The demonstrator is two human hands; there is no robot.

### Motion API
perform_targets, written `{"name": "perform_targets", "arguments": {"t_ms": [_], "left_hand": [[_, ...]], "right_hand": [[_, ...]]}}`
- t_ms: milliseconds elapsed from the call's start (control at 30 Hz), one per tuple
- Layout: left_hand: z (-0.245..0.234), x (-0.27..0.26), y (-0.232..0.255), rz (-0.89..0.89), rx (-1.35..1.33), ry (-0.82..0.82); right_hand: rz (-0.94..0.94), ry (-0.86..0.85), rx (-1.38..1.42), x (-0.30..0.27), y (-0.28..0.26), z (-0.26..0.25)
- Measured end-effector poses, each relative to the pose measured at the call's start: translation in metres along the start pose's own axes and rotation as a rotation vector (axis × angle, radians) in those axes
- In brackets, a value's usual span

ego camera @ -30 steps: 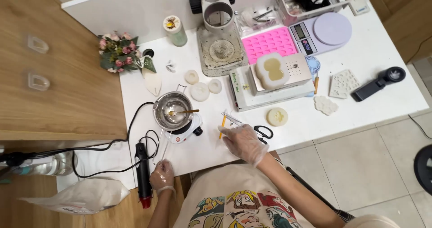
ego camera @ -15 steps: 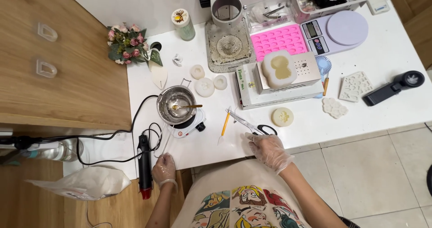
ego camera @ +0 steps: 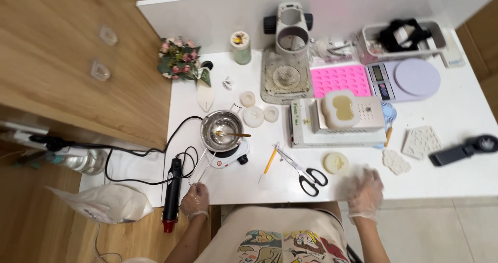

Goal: The person picks up a flat paper cutout, folds the leaves upward to form a container, places a small green item inside, and then secures the top edges together.

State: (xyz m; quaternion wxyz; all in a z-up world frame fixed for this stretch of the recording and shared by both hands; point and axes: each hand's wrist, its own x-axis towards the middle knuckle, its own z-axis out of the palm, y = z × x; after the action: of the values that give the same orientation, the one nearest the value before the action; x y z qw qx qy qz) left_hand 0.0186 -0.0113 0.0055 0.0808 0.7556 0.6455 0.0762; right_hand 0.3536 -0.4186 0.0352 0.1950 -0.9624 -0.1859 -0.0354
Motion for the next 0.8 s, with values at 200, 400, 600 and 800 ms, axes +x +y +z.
{"name": "perform_targets", "arguments": {"t_ms": [200, 400, 600, 800], "left_hand": [[0.004, 0.001, -0.001, 0.021, -0.039, -0.018], [0.074, 0.014, -0.031, 0.071, -0.127, 0.248], [0.063, 0.009, -0.016, 0.008, -0.173, 0.185], [0.145, 0.069, -0.080, 1.365, 0.445, 0.366]], "right_hand": [[0.163, 0.028, -0.142, 0.004, 0.035, 0.046], [-0.026, 0.554, -0.229, 0.012, 0.078, 0.117], [-0.213, 0.680, -0.289, 0.175, 0.113, 0.065], [-0.284, 0.793, -0.419, 0.253, 0.144, -0.048]]}}
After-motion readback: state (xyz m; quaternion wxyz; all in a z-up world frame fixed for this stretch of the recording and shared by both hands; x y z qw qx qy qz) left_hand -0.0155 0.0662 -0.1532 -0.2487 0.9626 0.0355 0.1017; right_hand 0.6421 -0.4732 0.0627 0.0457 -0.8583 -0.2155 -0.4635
